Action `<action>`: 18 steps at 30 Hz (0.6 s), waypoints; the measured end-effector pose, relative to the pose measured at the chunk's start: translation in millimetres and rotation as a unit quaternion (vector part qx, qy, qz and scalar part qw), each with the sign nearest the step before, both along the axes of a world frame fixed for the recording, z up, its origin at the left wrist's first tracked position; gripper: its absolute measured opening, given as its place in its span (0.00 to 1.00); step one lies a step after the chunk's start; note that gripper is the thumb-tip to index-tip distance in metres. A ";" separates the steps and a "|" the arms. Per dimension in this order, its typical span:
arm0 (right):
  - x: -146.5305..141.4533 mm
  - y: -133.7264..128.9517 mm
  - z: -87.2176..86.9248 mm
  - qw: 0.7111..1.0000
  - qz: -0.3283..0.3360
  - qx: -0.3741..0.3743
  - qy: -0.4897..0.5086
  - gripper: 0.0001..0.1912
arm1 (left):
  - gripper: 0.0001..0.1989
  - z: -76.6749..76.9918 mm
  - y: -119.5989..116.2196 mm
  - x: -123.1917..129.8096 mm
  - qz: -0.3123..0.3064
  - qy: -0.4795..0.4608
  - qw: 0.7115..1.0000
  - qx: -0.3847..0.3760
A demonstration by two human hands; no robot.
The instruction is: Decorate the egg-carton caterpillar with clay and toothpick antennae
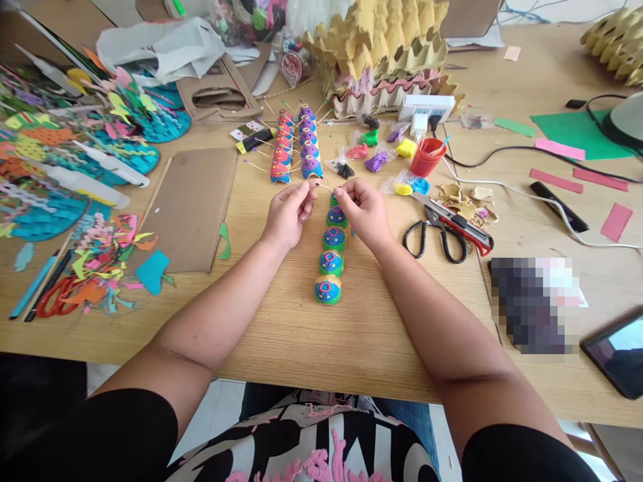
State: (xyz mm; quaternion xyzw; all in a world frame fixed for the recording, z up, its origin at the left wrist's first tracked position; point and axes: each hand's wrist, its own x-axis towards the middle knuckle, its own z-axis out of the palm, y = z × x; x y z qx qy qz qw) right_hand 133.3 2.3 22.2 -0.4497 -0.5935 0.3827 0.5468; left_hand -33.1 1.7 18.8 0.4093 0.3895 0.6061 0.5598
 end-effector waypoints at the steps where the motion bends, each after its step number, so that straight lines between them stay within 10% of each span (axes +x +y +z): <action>1: 0.1 0.6 -0.2 1.000 -0.002 0.002 0.001 0.37 | 0.10 0.1 0.2 -0.2 0.001 0.002 1.000 -0.001; 18: 0.3 -3.0 2.7 0.999 0.024 0.005 -0.025 0.35 | 0.11 0.7 0.3 1.3 0.019 0.023 1.000 -0.007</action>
